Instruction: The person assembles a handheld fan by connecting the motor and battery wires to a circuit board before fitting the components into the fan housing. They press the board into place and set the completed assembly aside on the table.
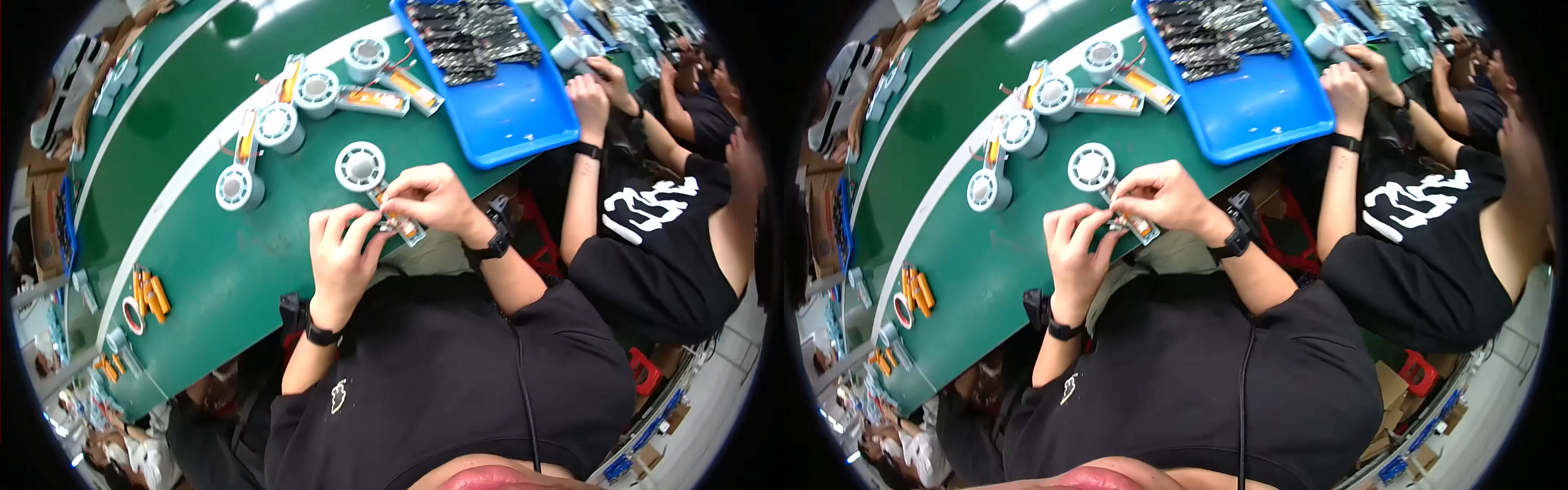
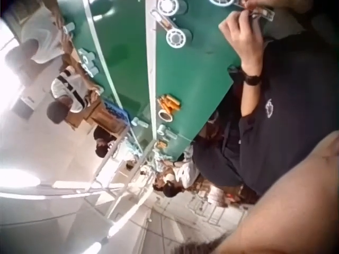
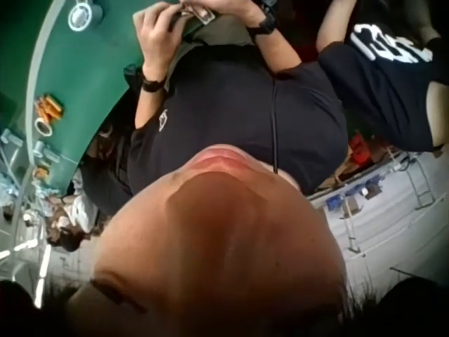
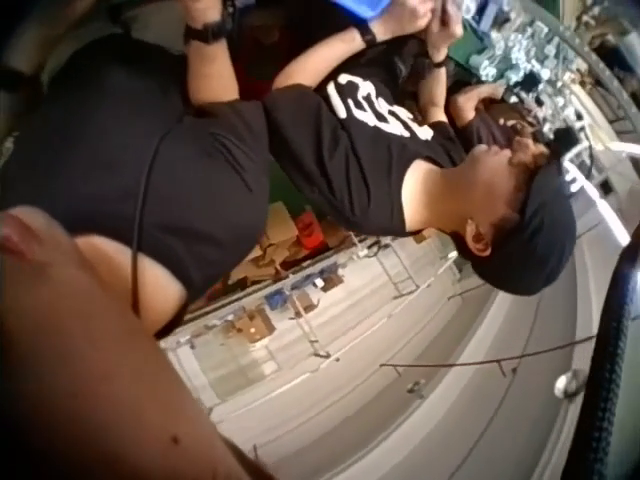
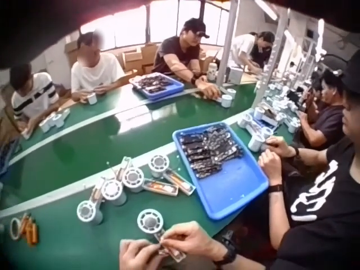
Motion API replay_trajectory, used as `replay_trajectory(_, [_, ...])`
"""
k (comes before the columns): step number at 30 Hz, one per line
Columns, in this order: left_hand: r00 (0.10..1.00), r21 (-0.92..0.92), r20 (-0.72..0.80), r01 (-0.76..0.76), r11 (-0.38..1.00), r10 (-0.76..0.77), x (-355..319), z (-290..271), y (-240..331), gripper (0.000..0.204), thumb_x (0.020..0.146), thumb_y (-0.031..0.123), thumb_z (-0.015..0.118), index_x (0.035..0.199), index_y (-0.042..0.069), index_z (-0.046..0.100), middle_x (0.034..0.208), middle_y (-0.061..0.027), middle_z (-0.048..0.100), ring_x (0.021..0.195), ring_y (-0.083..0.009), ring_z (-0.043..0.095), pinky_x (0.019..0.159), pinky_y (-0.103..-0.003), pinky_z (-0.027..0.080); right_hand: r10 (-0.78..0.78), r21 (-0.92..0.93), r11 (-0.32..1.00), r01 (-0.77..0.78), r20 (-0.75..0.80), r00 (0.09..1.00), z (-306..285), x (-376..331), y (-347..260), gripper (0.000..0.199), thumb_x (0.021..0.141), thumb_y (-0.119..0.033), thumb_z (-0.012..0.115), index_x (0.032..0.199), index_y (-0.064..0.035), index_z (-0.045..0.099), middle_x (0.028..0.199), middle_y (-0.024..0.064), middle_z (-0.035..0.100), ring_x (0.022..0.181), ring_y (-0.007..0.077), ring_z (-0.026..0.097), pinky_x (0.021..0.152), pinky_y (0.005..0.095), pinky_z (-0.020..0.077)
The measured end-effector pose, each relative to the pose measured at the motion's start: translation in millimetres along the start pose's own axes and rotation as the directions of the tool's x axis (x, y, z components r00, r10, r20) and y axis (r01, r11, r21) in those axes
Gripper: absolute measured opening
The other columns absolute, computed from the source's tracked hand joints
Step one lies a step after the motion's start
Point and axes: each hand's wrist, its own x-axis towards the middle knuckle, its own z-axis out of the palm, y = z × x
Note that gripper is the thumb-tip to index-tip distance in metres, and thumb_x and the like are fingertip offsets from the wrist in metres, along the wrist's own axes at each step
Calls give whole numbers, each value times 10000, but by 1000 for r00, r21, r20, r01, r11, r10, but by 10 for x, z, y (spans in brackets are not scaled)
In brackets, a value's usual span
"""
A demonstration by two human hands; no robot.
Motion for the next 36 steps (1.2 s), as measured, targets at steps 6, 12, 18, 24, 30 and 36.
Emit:
replay_trajectory(6, [997,-38,-60,36,999,-38,80,-43,-68,401,762,43,827,1148,81,729,1043,-75,686,820,-256,626,705,-355,531,-173,-274,950,149,-65,983,99,-4,-107,80,874,4,779,953,5,764,799,44,730,657,63,627,557,224,469])
replay_trajectory(12, [991,-236,71,127,963,-114,142,-110,-103,443,803,-31,781,1230,67,712,1131,-109,696,866,-258,709,736,-330,582,-250,-287,929,234,-22,968,142,44,-167,104,888,26,741,984,-4,767,761,29,708,601,50,574,521,221,415])
replay_trajectory(18, [970,-303,159,225,926,-184,151,-161,-132,452,819,-45,773,1255,53,702,1178,-124,690,890,-238,742,754,-324,605,-34,-114,993,40,54,998,78,73,-199,128,899,28,720,1021,17,756,771,28,715,604,28,567,524,207,415])
replay_trajectory(24, [914,-475,230,405,781,-334,103,-188,-55,407,824,-29,790,1220,43,726,1201,-129,688,848,-202,745,756,-323,609,-2,-38,999,7,109,994,76,105,-153,133,895,27,718,1025,29,749,776,40,726,609,27,585,524,201,429])
replay_trajectory(30, [917,-479,134,392,786,-375,69,-104,-82,336,823,-16,803,1152,34,758,1215,-130,683,887,-201,756,777,-314,609,-66,-86,993,76,109,992,86,91,-122,123,883,38,718,999,27,756,764,49,728,609,39,616,521,200,442])
replay_trajectory(36, [933,-490,102,349,799,-345,37,-79,-87,326,824,-26,801,1141,36,764,1228,-127,677,946,-221,759,803,-319,610,-95,-98,989,109,136,986,94,116,-132,118,870,38,720,978,20,765,739,55,721,586,57,626,509,219,455])
